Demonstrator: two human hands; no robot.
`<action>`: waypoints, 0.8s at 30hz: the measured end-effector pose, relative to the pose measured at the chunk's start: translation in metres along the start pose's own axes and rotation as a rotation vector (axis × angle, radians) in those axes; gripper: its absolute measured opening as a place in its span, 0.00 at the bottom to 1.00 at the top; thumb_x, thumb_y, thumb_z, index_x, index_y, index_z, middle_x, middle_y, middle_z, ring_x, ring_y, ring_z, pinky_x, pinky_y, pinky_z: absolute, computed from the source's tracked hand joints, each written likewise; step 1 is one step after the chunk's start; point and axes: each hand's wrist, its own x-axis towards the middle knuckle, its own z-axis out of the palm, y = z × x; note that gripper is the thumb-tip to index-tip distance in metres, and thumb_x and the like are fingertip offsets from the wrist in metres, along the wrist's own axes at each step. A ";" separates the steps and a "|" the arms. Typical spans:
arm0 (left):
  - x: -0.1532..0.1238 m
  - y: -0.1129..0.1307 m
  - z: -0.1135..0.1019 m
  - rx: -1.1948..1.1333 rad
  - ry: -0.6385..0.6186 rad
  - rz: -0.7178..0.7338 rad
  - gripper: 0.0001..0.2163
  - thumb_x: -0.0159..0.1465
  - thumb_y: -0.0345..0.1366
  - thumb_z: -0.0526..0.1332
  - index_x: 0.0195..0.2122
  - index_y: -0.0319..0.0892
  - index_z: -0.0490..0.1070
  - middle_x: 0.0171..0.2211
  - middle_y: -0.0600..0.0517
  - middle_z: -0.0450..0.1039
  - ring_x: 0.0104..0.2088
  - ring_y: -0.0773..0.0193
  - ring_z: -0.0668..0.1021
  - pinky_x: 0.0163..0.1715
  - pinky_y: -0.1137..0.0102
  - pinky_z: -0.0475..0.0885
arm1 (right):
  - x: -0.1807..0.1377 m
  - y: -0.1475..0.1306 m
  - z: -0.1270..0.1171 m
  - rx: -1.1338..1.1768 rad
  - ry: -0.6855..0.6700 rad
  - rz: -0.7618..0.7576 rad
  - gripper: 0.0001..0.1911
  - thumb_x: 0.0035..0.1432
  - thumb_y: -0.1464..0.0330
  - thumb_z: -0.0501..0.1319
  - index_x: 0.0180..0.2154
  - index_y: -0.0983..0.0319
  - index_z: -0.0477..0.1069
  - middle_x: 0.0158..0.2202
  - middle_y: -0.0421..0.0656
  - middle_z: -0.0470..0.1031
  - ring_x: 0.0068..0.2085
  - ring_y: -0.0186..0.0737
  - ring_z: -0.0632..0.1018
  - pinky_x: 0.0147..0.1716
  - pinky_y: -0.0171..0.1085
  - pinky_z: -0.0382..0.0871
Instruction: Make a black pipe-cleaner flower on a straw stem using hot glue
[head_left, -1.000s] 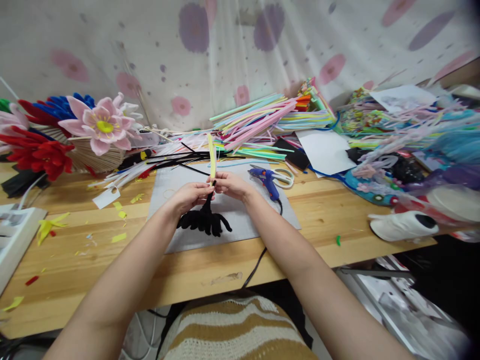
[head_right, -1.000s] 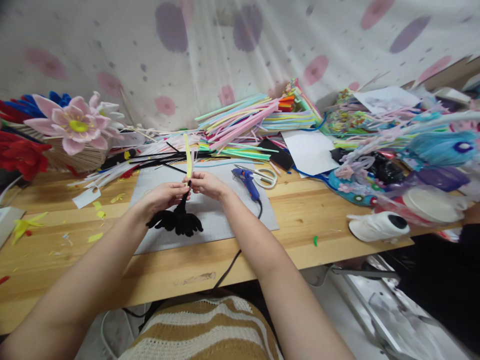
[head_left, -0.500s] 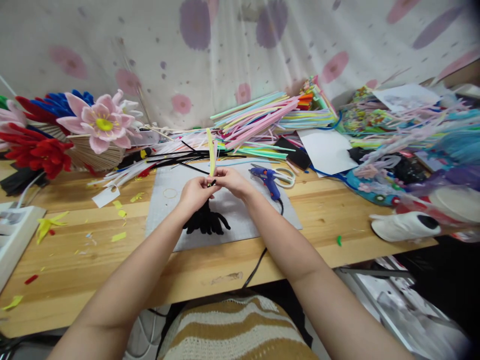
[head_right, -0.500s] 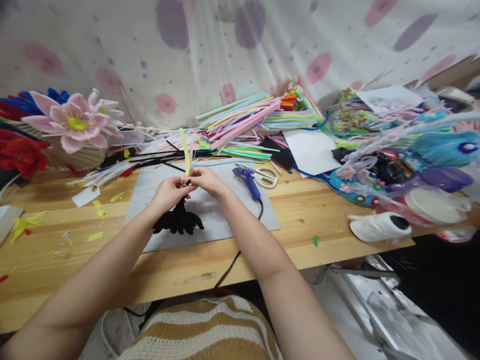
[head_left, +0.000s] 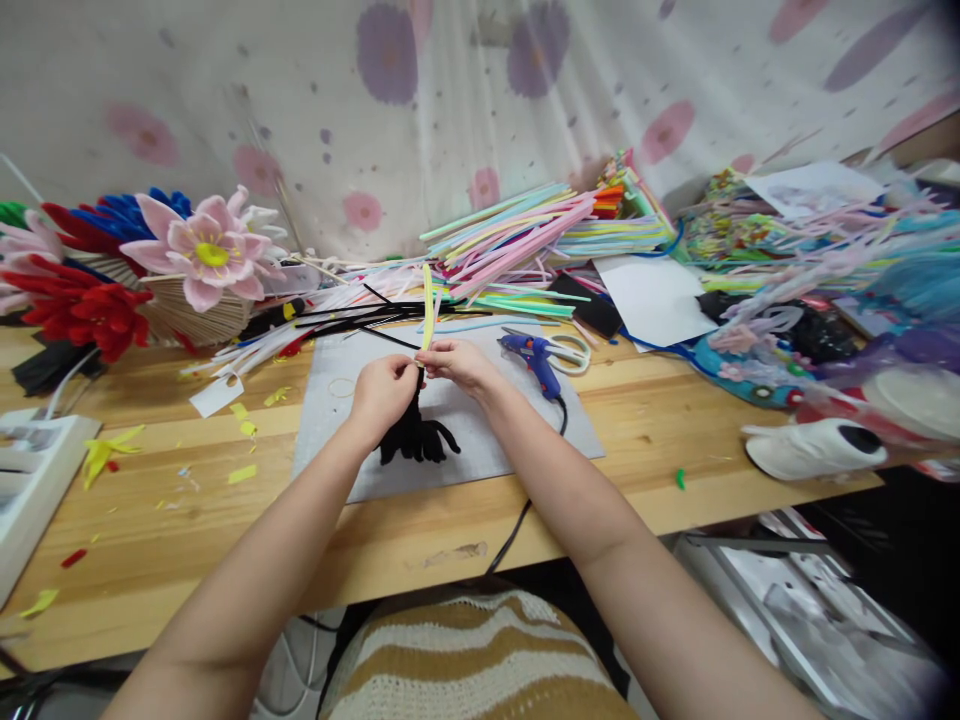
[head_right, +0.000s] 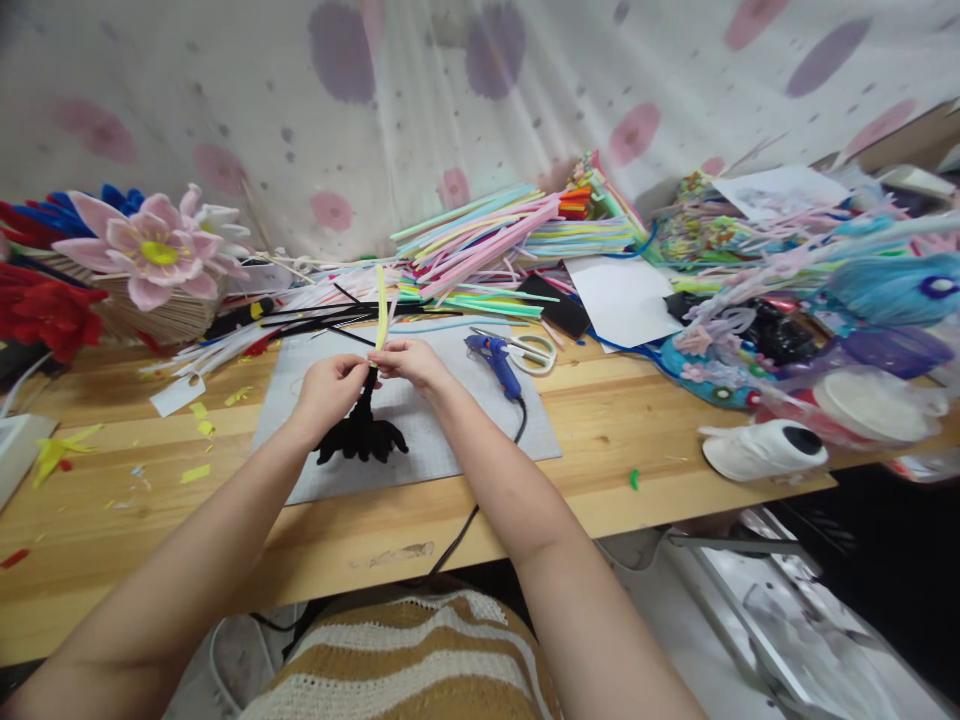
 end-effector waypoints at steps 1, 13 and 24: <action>0.001 -0.003 0.000 -0.077 -0.011 -0.031 0.11 0.55 0.39 0.53 0.26 0.41 0.73 0.25 0.49 0.76 0.28 0.62 0.76 0.27 0.71 0.67 | 0.000 0.000 0.000 0.007 0.002 0.003 0.17 0.27 0.64 0.70 0.18 0.66 0.66 0.16 0.35 0.65 0.20 0.26 0.66 0.25 0.32 0.60; 0.012 -0.006 -0.014 -0.897 -0.424 -0.697 0.06 0.56 0.28 0.55 0.25 0.35 0.71 0.21 0.47 0.73 0.21 0.67 0.76 0.21 0.75 0.69 | 0.002 0.006 0.000 0.142 -0.085 -0.030 0.14 0.30 0.66 0.70 0.21 0.67 0.69 0.17 0.35 0.66 0.20 0.25 0.64 0.22 0.30 0.56; 0.004 -0.002 -0.002 -0.595 -0.064 -0.303 0.07 0.47 0.33 0.65 0.25 0.39 0.67 0.21 0.55 0.70 0.22 0.67 0.75 0.19 0.76 0.68 | 0.003 0.007 -0.005 0.097 -0.056 -0.084 0.14 0.30 0.65 0.69 0.20 0.65 0.68 0.17 0.34 0.64 0.20 0.25 0.61 0.22 0.31 0.53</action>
